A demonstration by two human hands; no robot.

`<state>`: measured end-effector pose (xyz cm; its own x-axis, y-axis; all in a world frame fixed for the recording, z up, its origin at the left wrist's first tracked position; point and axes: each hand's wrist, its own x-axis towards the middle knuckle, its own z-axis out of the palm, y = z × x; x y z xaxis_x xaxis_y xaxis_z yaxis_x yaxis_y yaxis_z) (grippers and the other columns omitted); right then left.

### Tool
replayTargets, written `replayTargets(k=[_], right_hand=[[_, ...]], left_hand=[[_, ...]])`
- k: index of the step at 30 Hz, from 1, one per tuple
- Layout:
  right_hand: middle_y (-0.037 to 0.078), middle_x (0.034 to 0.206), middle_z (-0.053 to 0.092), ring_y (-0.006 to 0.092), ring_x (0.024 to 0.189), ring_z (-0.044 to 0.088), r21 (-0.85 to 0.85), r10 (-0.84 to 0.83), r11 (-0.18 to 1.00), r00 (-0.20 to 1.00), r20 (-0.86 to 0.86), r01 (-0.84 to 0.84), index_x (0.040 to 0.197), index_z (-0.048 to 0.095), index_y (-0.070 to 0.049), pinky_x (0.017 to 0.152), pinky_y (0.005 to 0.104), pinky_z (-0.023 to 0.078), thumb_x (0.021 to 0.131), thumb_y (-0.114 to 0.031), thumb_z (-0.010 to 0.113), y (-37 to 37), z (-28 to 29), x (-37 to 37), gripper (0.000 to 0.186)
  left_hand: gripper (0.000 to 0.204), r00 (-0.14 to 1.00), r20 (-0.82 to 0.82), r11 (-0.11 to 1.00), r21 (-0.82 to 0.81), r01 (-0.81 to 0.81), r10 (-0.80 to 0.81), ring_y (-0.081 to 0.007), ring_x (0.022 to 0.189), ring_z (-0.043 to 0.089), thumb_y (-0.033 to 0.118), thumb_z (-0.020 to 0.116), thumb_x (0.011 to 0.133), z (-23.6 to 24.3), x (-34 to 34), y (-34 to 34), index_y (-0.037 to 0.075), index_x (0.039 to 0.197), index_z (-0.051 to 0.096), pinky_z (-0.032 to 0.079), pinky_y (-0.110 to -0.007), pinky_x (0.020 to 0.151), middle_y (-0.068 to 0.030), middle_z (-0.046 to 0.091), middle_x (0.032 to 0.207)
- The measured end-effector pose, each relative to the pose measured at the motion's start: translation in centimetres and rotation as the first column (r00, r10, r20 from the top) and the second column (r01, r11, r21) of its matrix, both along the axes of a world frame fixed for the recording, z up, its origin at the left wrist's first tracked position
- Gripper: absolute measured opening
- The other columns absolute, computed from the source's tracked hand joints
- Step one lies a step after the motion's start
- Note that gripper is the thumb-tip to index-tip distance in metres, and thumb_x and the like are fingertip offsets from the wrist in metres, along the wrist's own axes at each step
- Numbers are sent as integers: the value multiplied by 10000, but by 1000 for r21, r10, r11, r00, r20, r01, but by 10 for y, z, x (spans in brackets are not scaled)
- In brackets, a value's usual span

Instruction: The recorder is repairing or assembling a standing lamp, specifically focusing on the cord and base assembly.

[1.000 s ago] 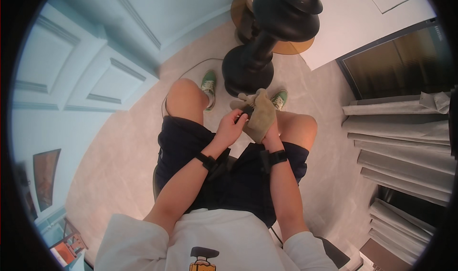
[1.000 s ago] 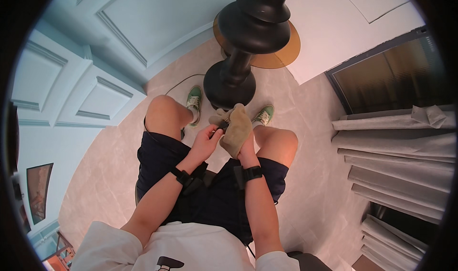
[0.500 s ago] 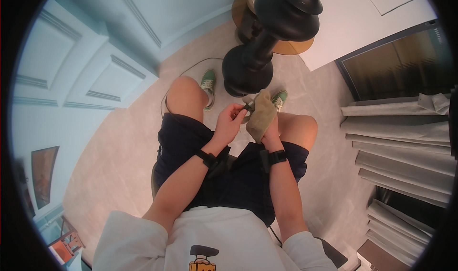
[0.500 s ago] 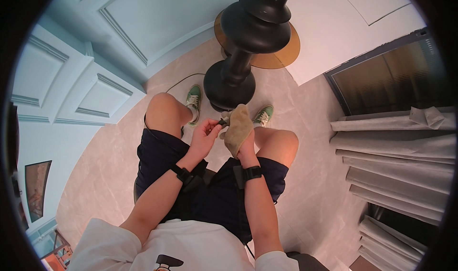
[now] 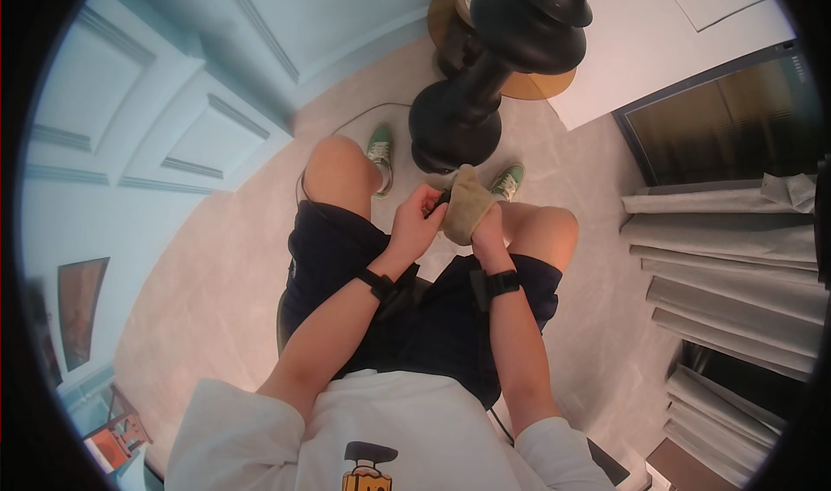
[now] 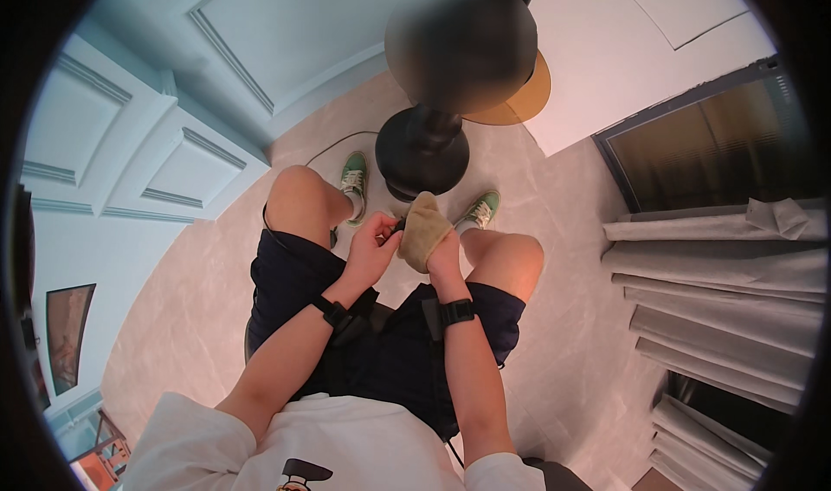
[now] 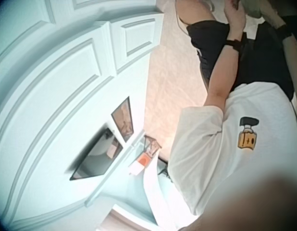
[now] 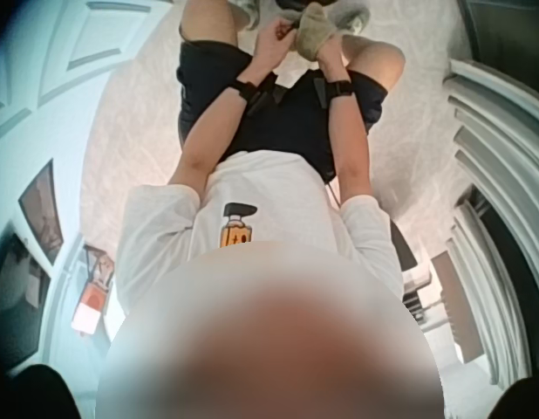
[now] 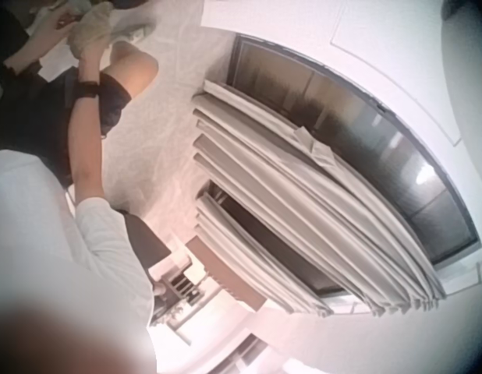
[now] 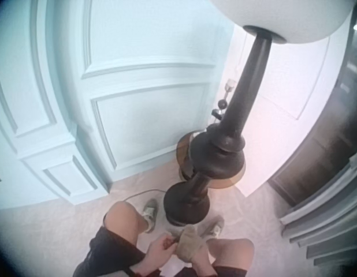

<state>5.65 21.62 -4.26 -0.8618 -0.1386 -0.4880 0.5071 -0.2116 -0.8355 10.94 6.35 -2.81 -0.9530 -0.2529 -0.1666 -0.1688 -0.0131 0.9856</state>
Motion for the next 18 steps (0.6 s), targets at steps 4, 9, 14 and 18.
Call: replayTargets(k=[4, 9, 14, 18], right_hand=[[73, 1239, 723, 189, 1084, 715, 34, -29, 999, 991, -132, 33, 1357, 625, -26, 901, 342, 591, 1030, -102, 628, 2, -3, 1, 335], [65, 1255, 708, 181, 1096, 701, -18, -93, 996, 986, -139, 91, 1376, 608, -48, 914, 336, 574, 1027, -141, 659, 3, -5, -3, 364], [55, 1233, 706, 168, 1071, 698, -238, -111, 962, 987, 114, 135, 1379, 599, -53, 905, 316, 569, 1040, -164, 652, -2, 1, 3, 361], [54, 1245, 701, 158, 1081, 686, -277, 166, 947, 986, -5, -161, 1354, 613, -40, 907, 312, 565, 1027, -162, 675, -1, -5, 10, 355]], left_hand=[[175, 998, 36, 966, -251, 55, -47, -144, 664, 590, 97, 711, 970, 18, 0, 3, 25, 1091, 607, 484, -303, 623, -71, 618, 764], [158, 999, 1, 996, -77, 48, -48, -146, 637, 572, 131, 669, 1016, 8, 0, 5, 19, 1110, 609, 466, -308, 604, -73, 627, 757], [133, 1000, 23, 992, 129, -14, 11, -85, 642, 543, 138, 587, 1076, 4, -3, 4, 8, 1086, 616, 433, -277, 576, -31, 617, 733], [173, 996, 83, 987, 162, -8, -6, -99, 634, 528, 158, 572, 1086, 12, -1, 7, 0, 1040, 624, 434, -286, 582, -51, 598, 689]])
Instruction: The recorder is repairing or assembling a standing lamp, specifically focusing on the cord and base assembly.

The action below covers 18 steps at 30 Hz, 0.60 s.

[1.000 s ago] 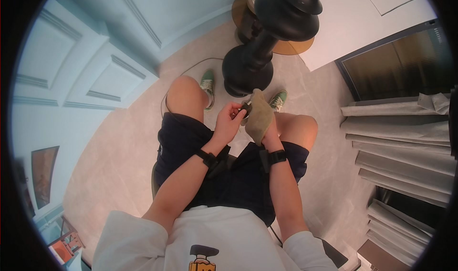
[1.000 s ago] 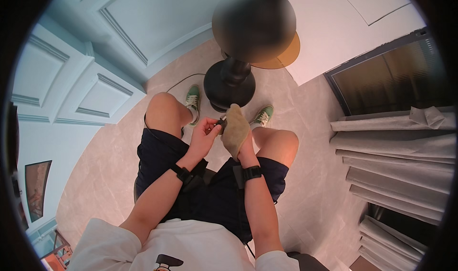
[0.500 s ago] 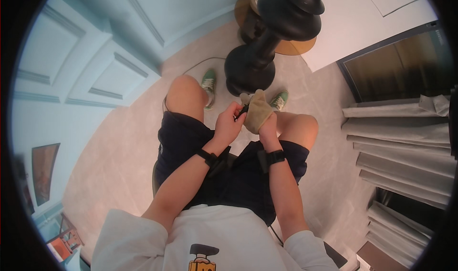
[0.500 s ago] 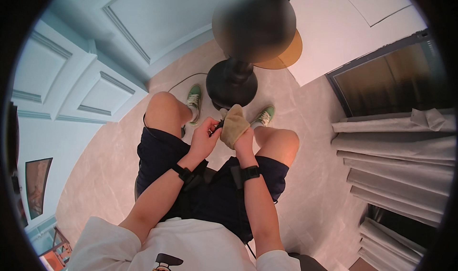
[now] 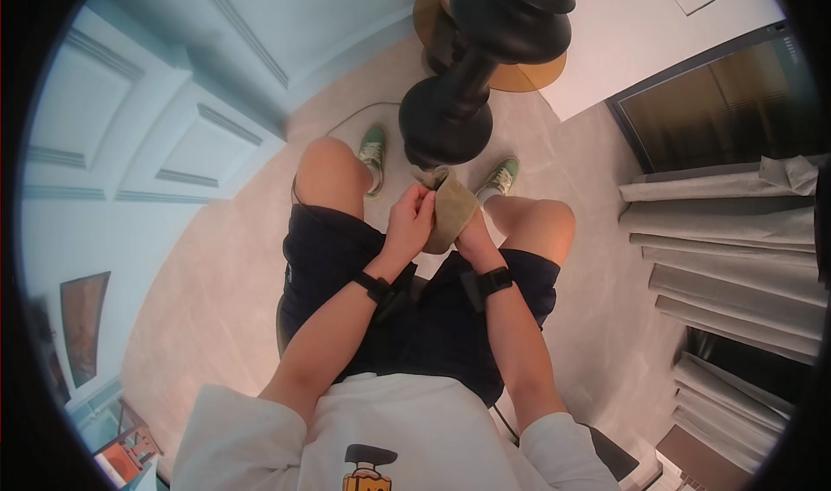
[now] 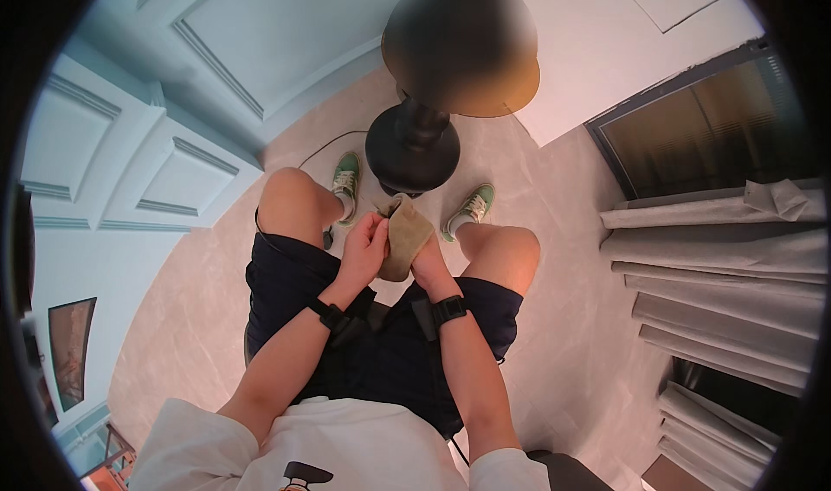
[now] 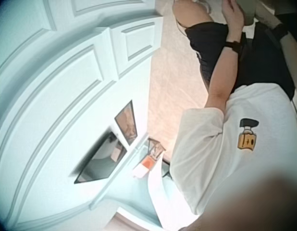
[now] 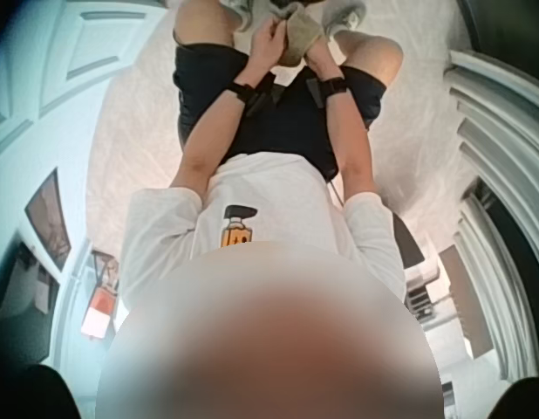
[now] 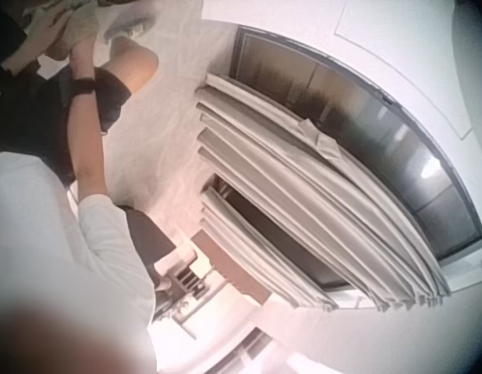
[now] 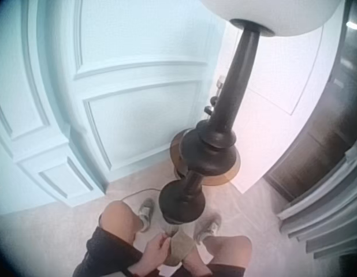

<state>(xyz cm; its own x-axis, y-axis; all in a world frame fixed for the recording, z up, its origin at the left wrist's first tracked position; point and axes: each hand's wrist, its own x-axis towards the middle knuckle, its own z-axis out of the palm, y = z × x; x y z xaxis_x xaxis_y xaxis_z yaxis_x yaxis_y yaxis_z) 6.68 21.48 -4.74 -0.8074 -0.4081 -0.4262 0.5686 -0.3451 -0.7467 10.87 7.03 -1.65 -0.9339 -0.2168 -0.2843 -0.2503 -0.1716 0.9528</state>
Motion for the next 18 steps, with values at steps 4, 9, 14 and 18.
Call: replayTargets(k=[4, 9, 14, 18], right_hand=[[56, 1258, 698, 147, 1095, 677, 160, -124, 977, 987, -107, 140, 1356, 611, -31, 920, 312, 562, 1007, -138, 702, -3, 2, 3, 376], [62, 1299, 682, 154, 1128, 670, 152, -200, 966, 977, -69, 209, 1361, 604, -32, 945, 321, 561, 1023, -160, 689, -7, 10, 0, 371], [51, 1279, 675, 174, 1117, 673, -194, -109, 973, 988, 108, 128, 1388, 569, -46, 955, 336, 569, 1048, -226, 655, 3, 13, -2, 394], [45, 1284, 665, 169, 1116, 667, -265, -37, 962, 993, 111, 65, 1395, 560, -54, 956, 333, 565, 1048, -236, 652, 15, -1, -2, 402]], left_hand=[[210, 998, 23, 974, -218, 56, -53, -124, 635, 520, 169, 588, 1077, 0, 0, -4, -15, 979, 615, 448, -315, 598, -96, 579, 682], [271, 983, -156, 979, -191, 70, -101, -130, 635, 511, 190, 580, 1083, -1, -1, 0, -11, 901, 593, 440, -314, 599, -81, 556, 670], [303, 973, 85, 900, 406, 162, -213, -65, 522, 339, 273, 507, 1126, 19, -2, -13, 67, 920, 588, 279, -253, 477, 33, 431, 623], [353, 910, 81, 622, 755, 211, -407, -48, 483, 217, 365, 465, 1141, 29, -3, -21, 99, 948, 595, 174, -237, 433, 72, 307, 595]])
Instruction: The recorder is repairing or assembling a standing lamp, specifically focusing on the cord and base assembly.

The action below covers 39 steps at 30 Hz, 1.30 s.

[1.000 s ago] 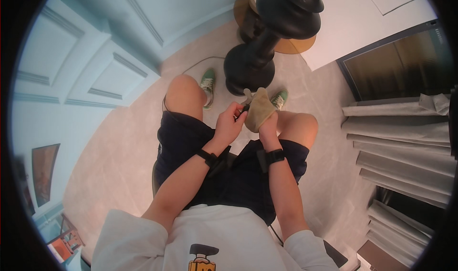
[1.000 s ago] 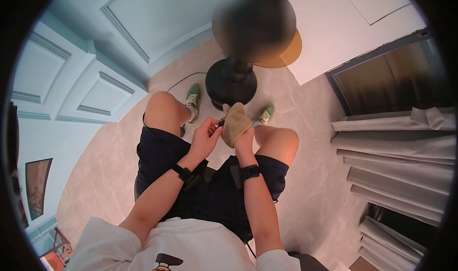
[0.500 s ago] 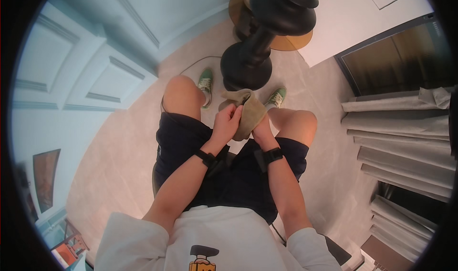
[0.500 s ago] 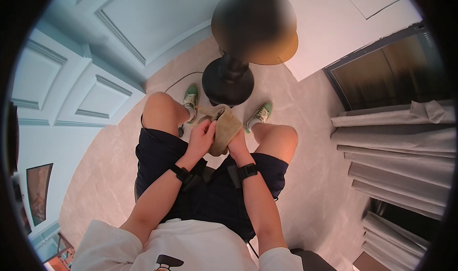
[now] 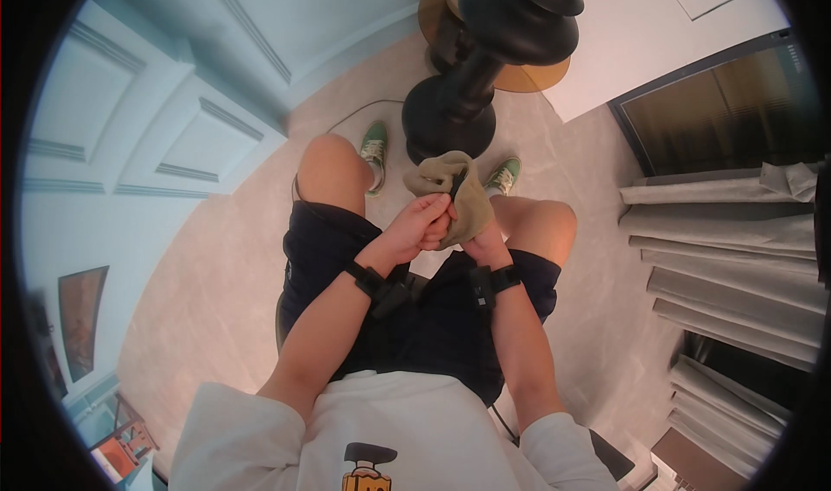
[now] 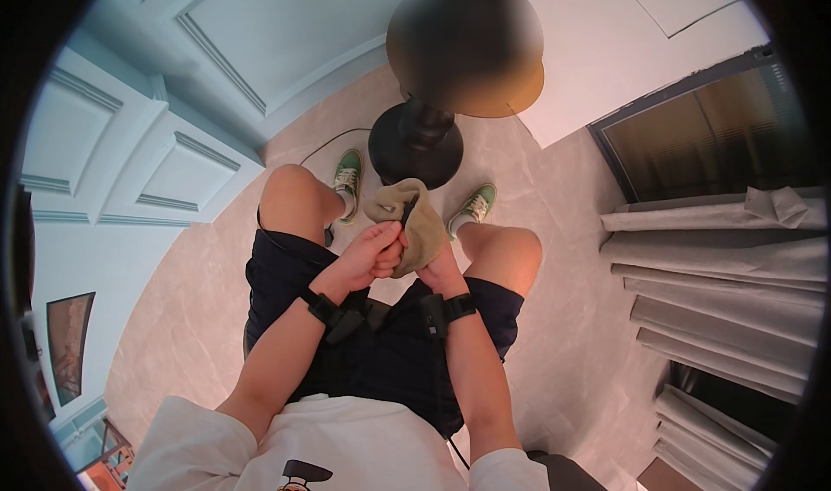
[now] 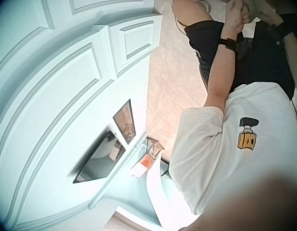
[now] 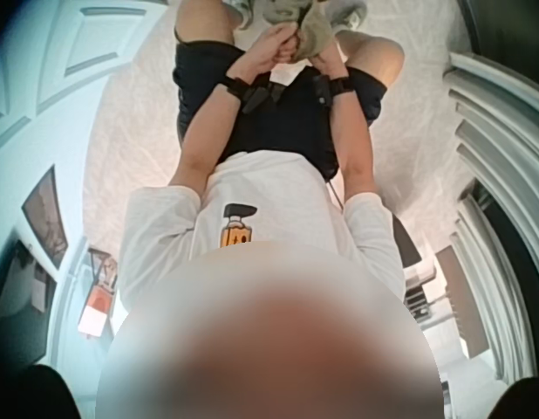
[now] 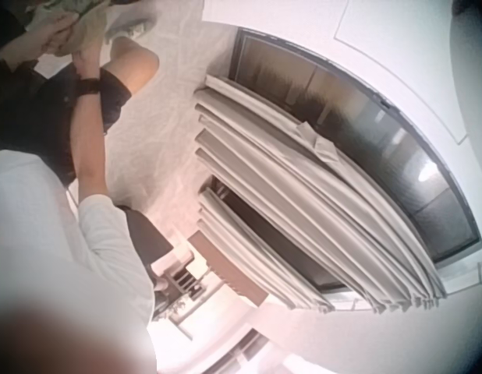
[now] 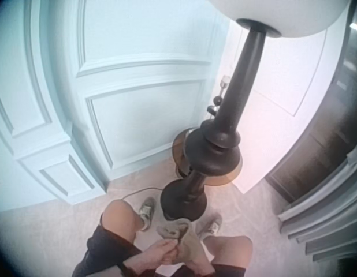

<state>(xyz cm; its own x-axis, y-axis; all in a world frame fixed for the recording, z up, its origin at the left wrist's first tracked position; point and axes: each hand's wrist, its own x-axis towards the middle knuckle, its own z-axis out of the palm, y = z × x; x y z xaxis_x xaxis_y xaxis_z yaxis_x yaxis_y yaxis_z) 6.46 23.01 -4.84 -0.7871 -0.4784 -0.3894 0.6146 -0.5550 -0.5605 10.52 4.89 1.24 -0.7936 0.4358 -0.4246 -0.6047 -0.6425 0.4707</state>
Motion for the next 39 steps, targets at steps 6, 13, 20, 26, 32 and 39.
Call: replayTargets(k=[6, 13, 20, 26, 32, 39], right_hand=[[57, 1308, 657, 169, 1138, 656, -24, -4, 1000, 1000, 28, 4, 1410, 556, -56, 979, 342, 554, 1059, -265, 632, 3, -2, 4, 415], [80, 1341, 650, 201, 1177, 651, -18, 12, 1000, 1000, 20, -11, 1441, 543, -50, 1004, 361, 549, 1068, -279, 614, -5, -8, -3, 443], [60, 1282, 663, 187, 1120, 669, 36, -69, 997, 997, -15, 70, 1376, 575, -59, 944, 352, 573, 1044, -239, 659, -9, -4, -3, 387], [50, 1231, 669, 181, 1076, 681, 124, 9, 992, 999, -41, -4, 1360, 572, -70, 921, 333, 581, 1054, -258, 644, -9, -2, 0, 366], [50, 1148, 695, 178, 1012, 685, 299, -194, 937, 981, 18, 180, 1301, 618, -57, 870, 327, 576, 1055, -239, 642, -15, -6, -2, 307], [58, 1132, 701, 181, 985, 683, 160, -66, 986, 978, 198, 34, 1252, 651, -59, 856, 326, 574, 1066, -271, 614, -21, 2, -1, 284]], left_hand=[[365, 999, 27, 999, 23, 42, -43, -38, 472, 225, 365, 483, 1136, 1, 2, 2, 77, 945, 602, 180, -229, 425, 78, 328, 601], [366, 1000, -16, 998, -66, 15, -16, -36, 475, 224, 380, 498, 1129, 1, 3, 6, 88, 950, 623, 174, -234, 434, 85, 322, 591], [333, 995, -14, 979, -182, -96, 95, -31, 475, 249, 360, 534, 1118, -4, 4, 10, 88, 947, 622, 185, -231, 443, 91, 350, 598], [302, 974, -128, 874, -433, -222, 185, -14, 503, 302, 328, 583, 1100, -10, 2, 15, 85, 926, 626, 217, -228, 462, 91, 408, 621], [239, 900, -430, 647, -668, -368, 67, -103, 649, 564, 212, 645, 1053, -28, 6, 25, -5, 965, 691, 437, -271, 597, -57, 644, 723], [232, 879, -466, 462, -760, -457, 103, -174, 673, 595, 177, 607, 1052, -33, 3, 21, -30, 954, 646, 480, -344, 643, -155, 658, 759]])
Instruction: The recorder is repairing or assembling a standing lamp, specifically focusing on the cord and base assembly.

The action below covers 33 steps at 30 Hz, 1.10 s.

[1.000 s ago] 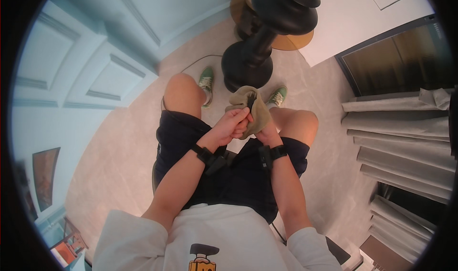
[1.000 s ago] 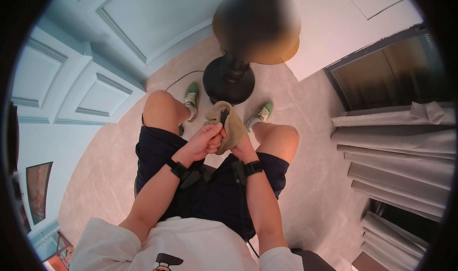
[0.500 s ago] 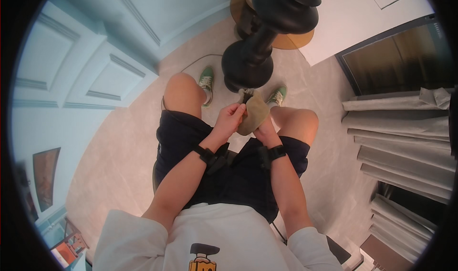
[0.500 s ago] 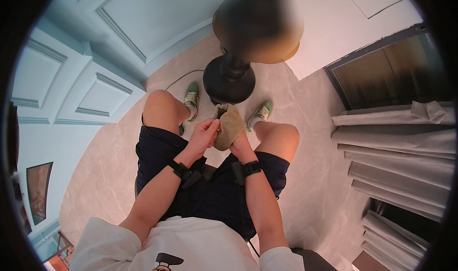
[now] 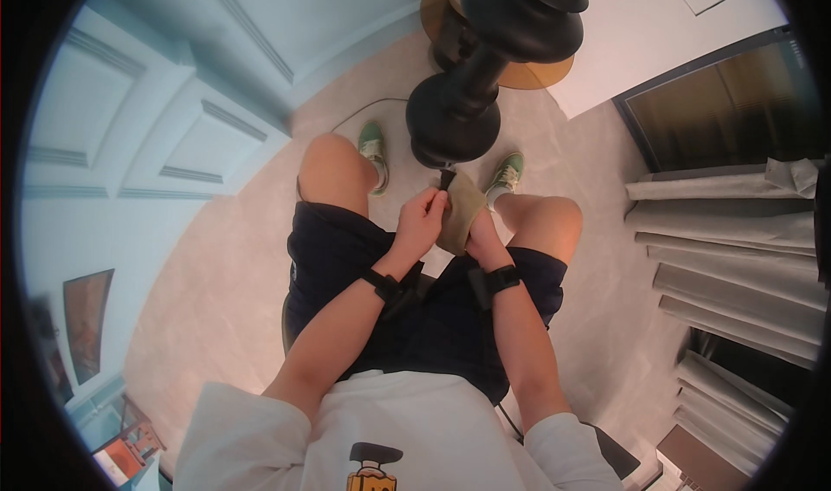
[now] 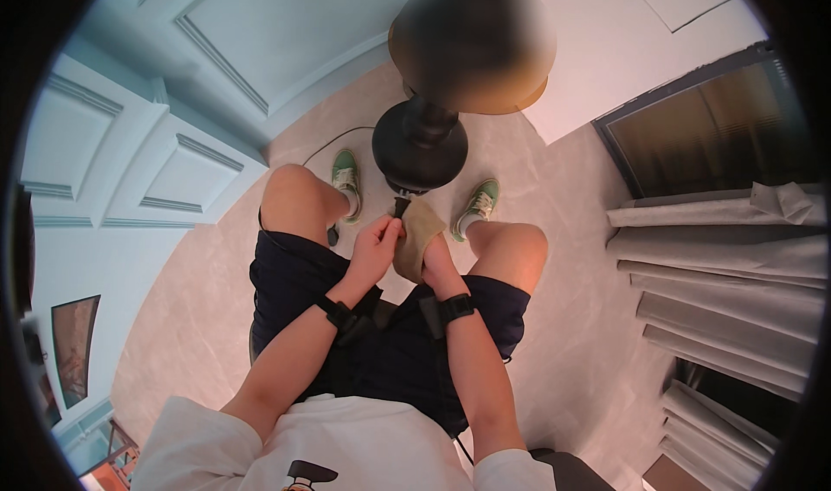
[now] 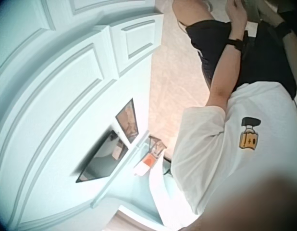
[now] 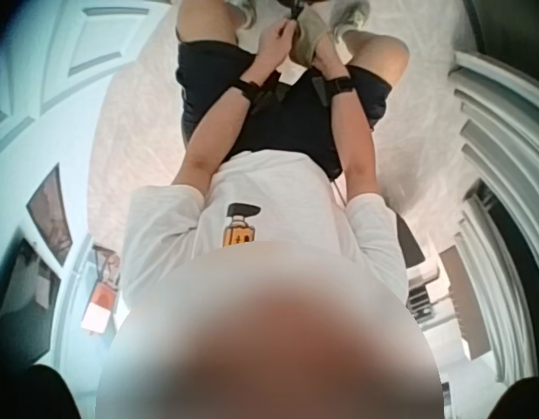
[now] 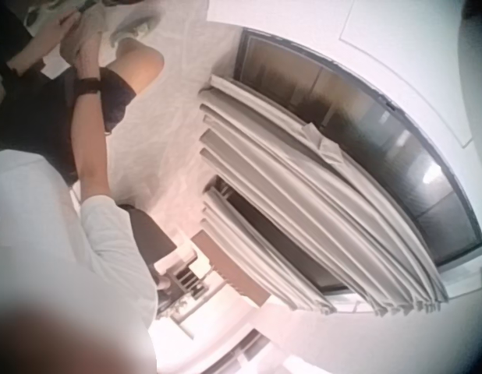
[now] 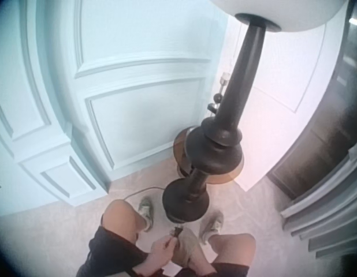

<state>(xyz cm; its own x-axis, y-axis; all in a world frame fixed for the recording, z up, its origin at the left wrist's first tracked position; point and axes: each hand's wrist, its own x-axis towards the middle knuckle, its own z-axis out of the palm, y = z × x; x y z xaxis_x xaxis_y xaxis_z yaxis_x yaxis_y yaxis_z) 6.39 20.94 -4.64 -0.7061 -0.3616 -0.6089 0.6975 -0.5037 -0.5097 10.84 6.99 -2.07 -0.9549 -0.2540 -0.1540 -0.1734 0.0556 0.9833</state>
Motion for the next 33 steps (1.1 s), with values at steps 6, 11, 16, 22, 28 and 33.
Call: replayTargets(k=[6, 11, 16, 22, 28, 33], right_hand=[[23, 1151, 688, 130, 984, 661, 249, 110, 967, 966, -236, -49, 1299, 635, -35, 850, 288, 555, 1052, -245, 648, -5, 11, 1, 325], [32, 1163, 682, 125, 980, 657, 285, 4, 957, 977, -214, 58, 1326, 615, -33, 850, 289, 556, 1050, -237, 655, -6, 28, 0, 346], [48, 1234, 665, 157, 1066, 663, 231, 14, 972, 960, -279, 53, 1372, 573, -42, 912, 323, 556, 1069, -241, 620, 0, 14, 3, 365], [70, 1370, 622, 201, 1221, 635, -30, 109, 993, 981, -162, -115, 1438, 519, -51, 1037, 371, 531, 1107, -271, 544, 7, 27, 24, 399], [80, 1456, 560, 204, 1295, 597, -110, 197, 967, 949, -248, -229, 1527, 433, -52, 1085, 373, 512, 1093, -261, 576, 5, 73, 40, 502], [56, 1433, 562, 160, 1265, 589, 362, 411, 901, 738, -536, -239, 1524, 439, -46, 1059, 331, 502, 1062, -228, 636, -13, 100, 51, 535]], left_hand=[[283, 991, 25, 991, 32, 129, -130, -77, 717, 494, 189, 558, 1088, -6, -4, -5, -30, 916, 609, 438, -281, 661, -40, 590, 739], [273, 982, 119, 979, -128, 161, -146, -379, 753, 643, 224, 574, 1055, 15, -2, -3, -12, 931, 635, 490, -397, 675, -215, 656, 835], [245, 997, -52, 990, -133, 49, -56, -357, 761, 655, 222, 580, 1053, 23, 2, -8, -1, 973, 642, 497, -406, 683, -196, 664, 849], [144, 992, -59, 993, 59, -103, 107, -263, 858, 654, 159, 641, 1019, 57, 9, -12, 23, 1064, 649, 521, -381, 774, -126, 653, 991], [286, 981, -160, 989, -113, 96, -114, -322, 1180, 566, 192, 692, 991, 98, 20, -25, 27, 1225, 689, 449, -379, 1034, -149, 602, 1221], [258, 950, -276, 988, -94, 125, -147, -238, 1179, 580, 151, 636, 1032, 122, 28, -42, 20, 1252, 671, 454, -327, 1019, -110, 598, 1246]])
